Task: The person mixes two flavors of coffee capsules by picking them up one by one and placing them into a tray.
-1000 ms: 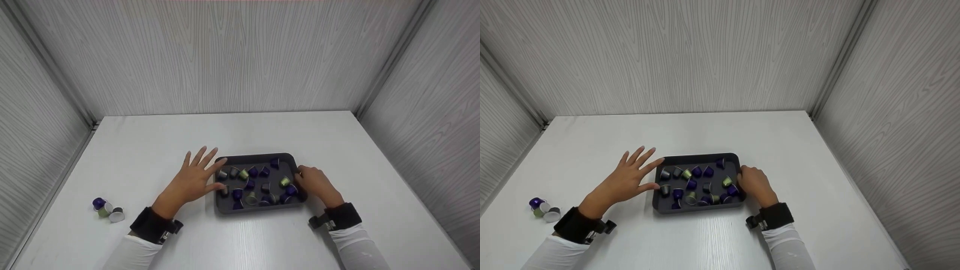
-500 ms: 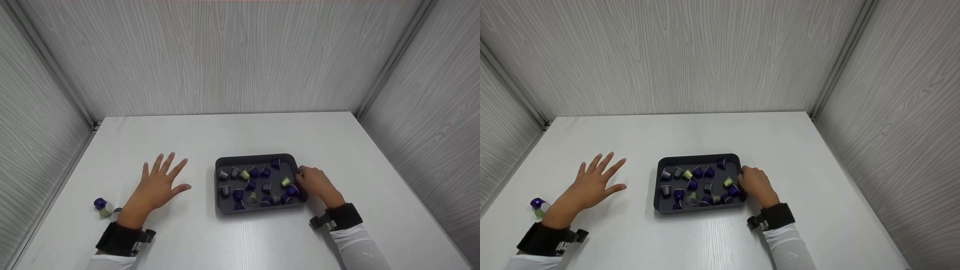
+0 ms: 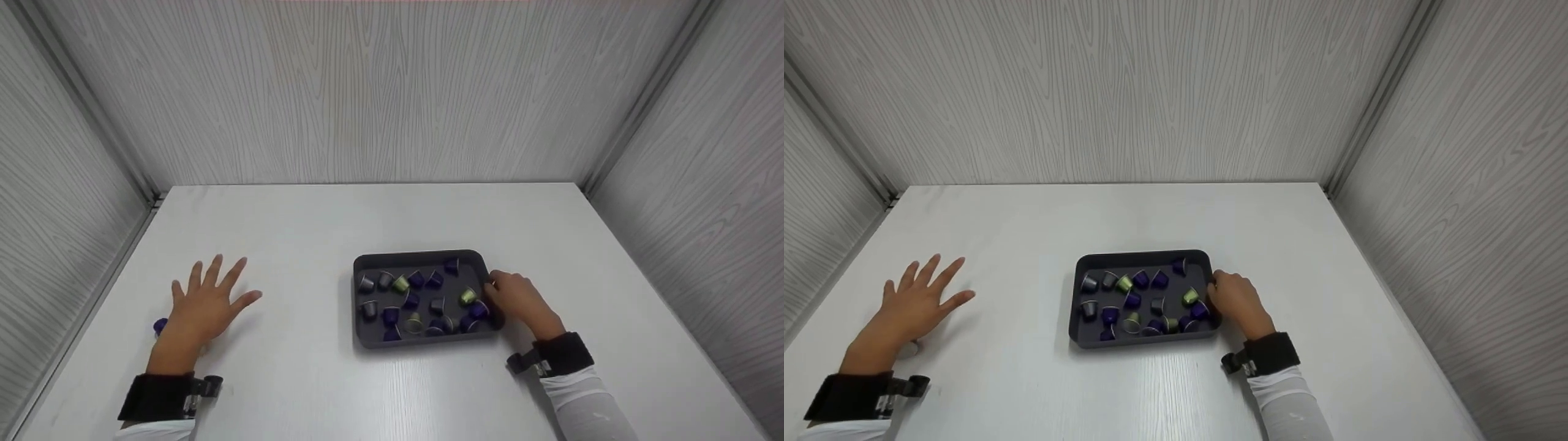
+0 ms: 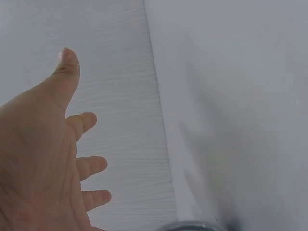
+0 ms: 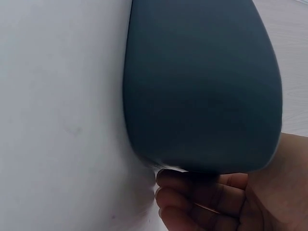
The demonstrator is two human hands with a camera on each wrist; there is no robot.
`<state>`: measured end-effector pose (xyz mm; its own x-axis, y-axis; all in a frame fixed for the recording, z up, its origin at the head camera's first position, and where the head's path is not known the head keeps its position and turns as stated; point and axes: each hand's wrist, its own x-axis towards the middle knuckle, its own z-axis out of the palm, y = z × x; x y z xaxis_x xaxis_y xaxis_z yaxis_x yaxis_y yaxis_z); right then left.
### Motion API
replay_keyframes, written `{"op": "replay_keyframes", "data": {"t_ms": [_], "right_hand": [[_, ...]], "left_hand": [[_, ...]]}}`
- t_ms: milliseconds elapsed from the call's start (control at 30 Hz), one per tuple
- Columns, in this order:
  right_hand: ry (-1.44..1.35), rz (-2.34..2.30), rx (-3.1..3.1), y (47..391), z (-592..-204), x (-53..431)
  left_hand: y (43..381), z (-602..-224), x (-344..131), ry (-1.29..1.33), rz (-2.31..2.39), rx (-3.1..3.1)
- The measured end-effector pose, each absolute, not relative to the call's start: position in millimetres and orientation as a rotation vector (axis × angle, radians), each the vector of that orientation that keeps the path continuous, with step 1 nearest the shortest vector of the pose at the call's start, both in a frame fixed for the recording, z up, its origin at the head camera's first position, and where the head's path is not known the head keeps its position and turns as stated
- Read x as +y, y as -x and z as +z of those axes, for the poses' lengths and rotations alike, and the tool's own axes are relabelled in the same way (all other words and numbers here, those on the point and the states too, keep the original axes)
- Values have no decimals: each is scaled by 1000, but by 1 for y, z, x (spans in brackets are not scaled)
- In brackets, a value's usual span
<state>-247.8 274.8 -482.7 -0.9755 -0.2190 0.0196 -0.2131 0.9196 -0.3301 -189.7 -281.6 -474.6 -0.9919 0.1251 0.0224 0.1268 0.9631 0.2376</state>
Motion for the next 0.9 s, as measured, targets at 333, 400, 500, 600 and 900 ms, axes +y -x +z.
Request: {"op": "replay_keyframes", "data": {"t_ms": [333,400,500,600,900], "right_hand": [[324,-518,3041,246,-479,275],[326,-518,3044,247,-479,275],[335,-528,3042,247,-479,275],[330,-528,3038,247,-479,275],[327,-516,3041,247,-481,276]], "left_hand": [[187,-483,-323,34,-476,-3160],[185,-483,-331,3,-489,-3174],[182,-481,-342,-54,-510,-3211],[179,-478,-354,-118,-564,-3258],[166,-471,-381,-250,-633,-3350]]}}
